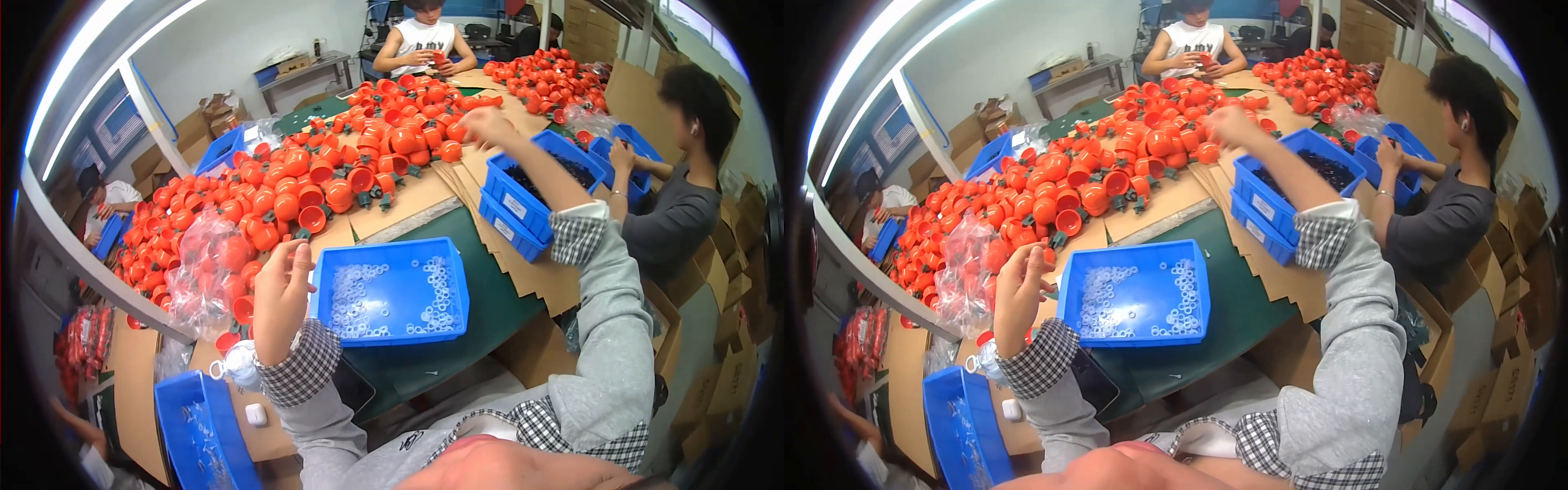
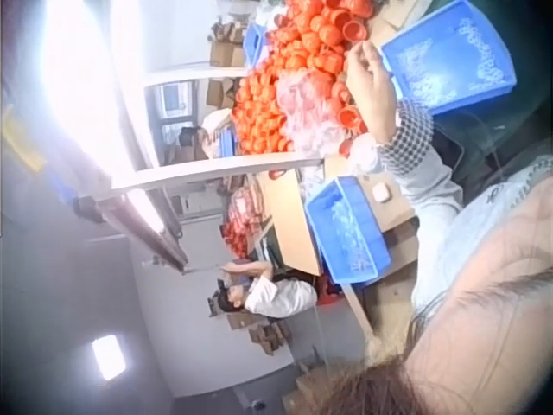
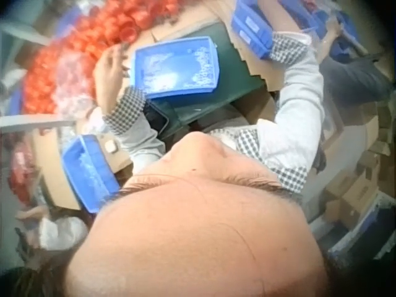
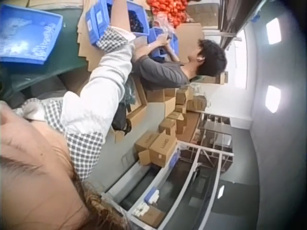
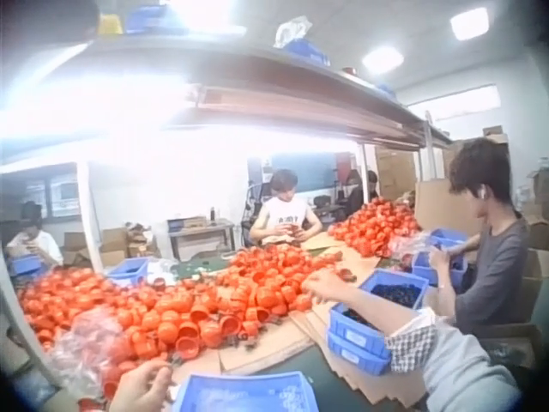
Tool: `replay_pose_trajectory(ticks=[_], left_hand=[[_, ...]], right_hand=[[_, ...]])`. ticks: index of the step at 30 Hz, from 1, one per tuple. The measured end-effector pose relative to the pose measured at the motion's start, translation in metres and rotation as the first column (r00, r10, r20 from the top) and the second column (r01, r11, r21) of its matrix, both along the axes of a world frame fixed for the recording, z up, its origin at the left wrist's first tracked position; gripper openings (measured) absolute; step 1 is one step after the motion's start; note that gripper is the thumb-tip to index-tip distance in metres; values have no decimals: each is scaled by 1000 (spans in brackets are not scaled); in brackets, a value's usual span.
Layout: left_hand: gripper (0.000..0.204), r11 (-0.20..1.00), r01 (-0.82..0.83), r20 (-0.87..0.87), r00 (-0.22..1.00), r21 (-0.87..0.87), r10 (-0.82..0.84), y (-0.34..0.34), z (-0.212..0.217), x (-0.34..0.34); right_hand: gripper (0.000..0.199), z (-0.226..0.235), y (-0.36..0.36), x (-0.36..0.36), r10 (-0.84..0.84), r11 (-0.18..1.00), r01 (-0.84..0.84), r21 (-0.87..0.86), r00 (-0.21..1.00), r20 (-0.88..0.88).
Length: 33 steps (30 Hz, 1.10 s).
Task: Assembling red and green plastic components for a product at a factory workbench.
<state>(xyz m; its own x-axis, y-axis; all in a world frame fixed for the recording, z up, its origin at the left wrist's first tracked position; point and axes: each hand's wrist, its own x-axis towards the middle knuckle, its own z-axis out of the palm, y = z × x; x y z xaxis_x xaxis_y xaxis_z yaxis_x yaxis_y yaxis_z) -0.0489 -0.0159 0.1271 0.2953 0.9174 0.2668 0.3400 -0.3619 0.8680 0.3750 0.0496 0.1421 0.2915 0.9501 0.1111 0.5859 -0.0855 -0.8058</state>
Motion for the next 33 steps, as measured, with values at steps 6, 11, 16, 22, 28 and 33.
replay_pose_trajectory(ticks=[6, 11, 16, 22, 28, 33], left_hand=[[36, 1000, -10, -68, 998, 27, 12, 2, -2, -8], [35, 999, -21, -54, 998, 39, 23, -3, 5, -4], [34, 998, -4, -82, 997, 59, 9, -2, 3, -2], [36, 967, -15, -66, 997, 254, 32, 12, -11, -2], [35, 747, -6, -41, 998, 664, 44, 15, -6, 23], [27, 948, 97, 26, 994, 303, -110, 6, -7, 29]], right_hand=[[35, -83, 31, -145, 478, 878, -235, -418, 367, 798], [35, -144, 93, -142, 299, 954, -146, -262, 508, 808], [21, -156, 99, -127, 263, 965, -140, -223, 488, 832], [40, -78, 57, -161, 516, 840, -530, -113, 846, -133], [47, -22, -41, -216, 581, 658, -746, 107, 411, -703], [45, -30, -58, -211, 605, 674, -708, 210, 366, -707]])
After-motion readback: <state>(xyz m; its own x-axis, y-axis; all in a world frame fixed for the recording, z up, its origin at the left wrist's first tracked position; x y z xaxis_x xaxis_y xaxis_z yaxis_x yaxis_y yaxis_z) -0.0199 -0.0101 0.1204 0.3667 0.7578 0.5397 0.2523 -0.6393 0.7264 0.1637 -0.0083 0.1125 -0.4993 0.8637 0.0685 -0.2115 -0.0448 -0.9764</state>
